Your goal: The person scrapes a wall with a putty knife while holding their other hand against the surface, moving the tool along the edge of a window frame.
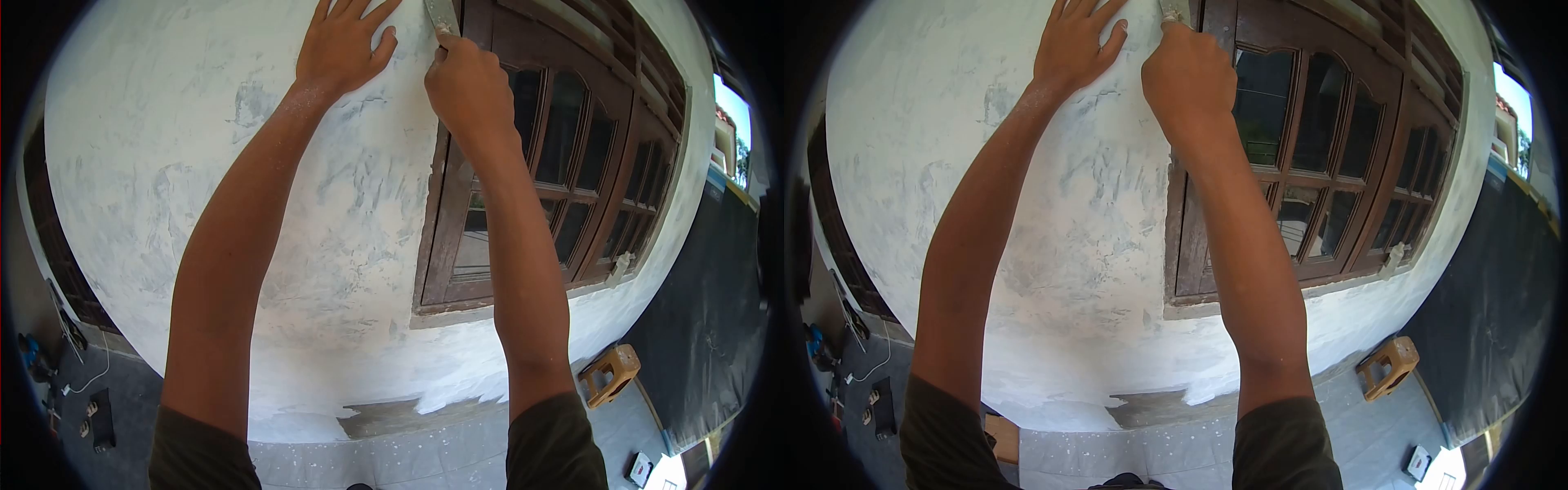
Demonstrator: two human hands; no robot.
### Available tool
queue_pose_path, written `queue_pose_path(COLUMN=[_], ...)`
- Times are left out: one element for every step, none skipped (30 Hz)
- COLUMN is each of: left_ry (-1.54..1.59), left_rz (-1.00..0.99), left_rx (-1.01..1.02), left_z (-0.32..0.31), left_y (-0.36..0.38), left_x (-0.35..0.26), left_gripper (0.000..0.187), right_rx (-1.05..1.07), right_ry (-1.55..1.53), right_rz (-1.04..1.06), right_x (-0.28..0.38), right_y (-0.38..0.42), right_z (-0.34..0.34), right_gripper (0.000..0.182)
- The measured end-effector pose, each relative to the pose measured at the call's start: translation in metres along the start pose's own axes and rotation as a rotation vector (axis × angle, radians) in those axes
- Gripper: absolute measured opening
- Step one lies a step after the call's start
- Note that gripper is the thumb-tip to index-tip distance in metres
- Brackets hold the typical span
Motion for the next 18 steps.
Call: queue_pose_path(left_ry=[0.008,0.013,0.001,-0.015,-0.019,-0.019,-0.017,-0.015,-0.008,-0.001,-0.001,0.009,0.019,0.022,0.016,0.009,0.007,-0.009], left_rz=[0.006,0.005,0.001,0.002,0.005,0.002,-0.002,-0.007,-0.011,-0.012,-0.012,-0.012,-0.011,-0.010,-0.004,0.002,0.007,0.007], left_rx=[0.014,0.014,0.010,0.004,0.001,-0.009,-0.013,-0.008,-0.014,-0.022,-0.021,-0.022,-0.022,-0.022,-0.020,-0.019,-0.021,-0.019], left_z=[-0.001,-0.001,-0.001,0.000,-0.001,0.000,0.000,-0.001,0.001,0.003,0.003,0.004,0.004,0.004,0.004,0.003,0.003,0.002], left_y=[0.000,-0.001,-0.001,-0.001,-0.001,-0.002,-0.001,0.000,0.000,0.000,-0.001,0.000,0.001,0.001,0.001,0.001,0.002,0.002], left_x=[0.000,0.000,-0.001,-0.001,0.000,0.000,-0.002,-0.003,-0.003,-0.002,-0.002,-0.002,-0.003,-0.003,-0.003,-0.003,-0.003,-0.003], left_gripper=[0.057,0.057,0.057,0.057,0.057,0.057,0.056,0.056,0.056,0.056,0.056,0.056,0.056,0.056,0.056,0.056,0.056,0.056], right_rx=[0.005,0.005,0.050,0.096,0.096,0.029,-0.033,-0.033,-0.015,0.005,0.005,-0.009,-0.024,-0.022,0.040,0.101,0.103,0.081], right_ry=[0.028,0.032,0.048,0.063,0.062,0.031,-0.001,-0.003,-0.022,-0.040,-0.040,-0.025,-0.009,-0.006,0.026,0.058,0.060,0.033], right_rz=[-0.015,-0.018,-0.052,-0.080,-0.075,-0.029,0.011,0.004,0.002,0.002,0.002,0.002,0.002,0.002,-0.038,-0.077,-0.071,-0.072], right_x=[-0.005,-0.006,-0.010,-0.013,-0.013,-0.008,-0.003,-0.003,0.000,0.001,0.001,-0.001,-0.002,-0.005,-0.012,-0.017,-0.016,-0.015], right_y=[0.013,0.025,0.038,0.043,0.036,0.022,0.011,0.001,-0.010,-0.015,-0.011,0.000,0.013,0.029,0.047,0.056,0.054,0.046], right_z=[-0.001,-0.002,-0.008,-0.013,-0.014,-0.009,-0.003,-0.002,-0.001,-0.001,-0.002,-0.001,0.000,-0.001,-0.007,-0.013,-0.015,-0.013], right_gripper=[0.035,0.035,0.033,0.032,0.032,0.032,0.033,0.033,0.034,0.035,0.035,0.035,0.035,0.035,0.035,0.035,0.035,0.035])
Point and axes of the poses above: each hand's wrist, its own y-axis away from the middle knuckle, its own z-axis out of the back of the hand, x = y × z, the point moved 10 cm from there along -y, towards the middle knuckle, and after that the axes turned 4 degrees about -z, right-handed, at the moved point
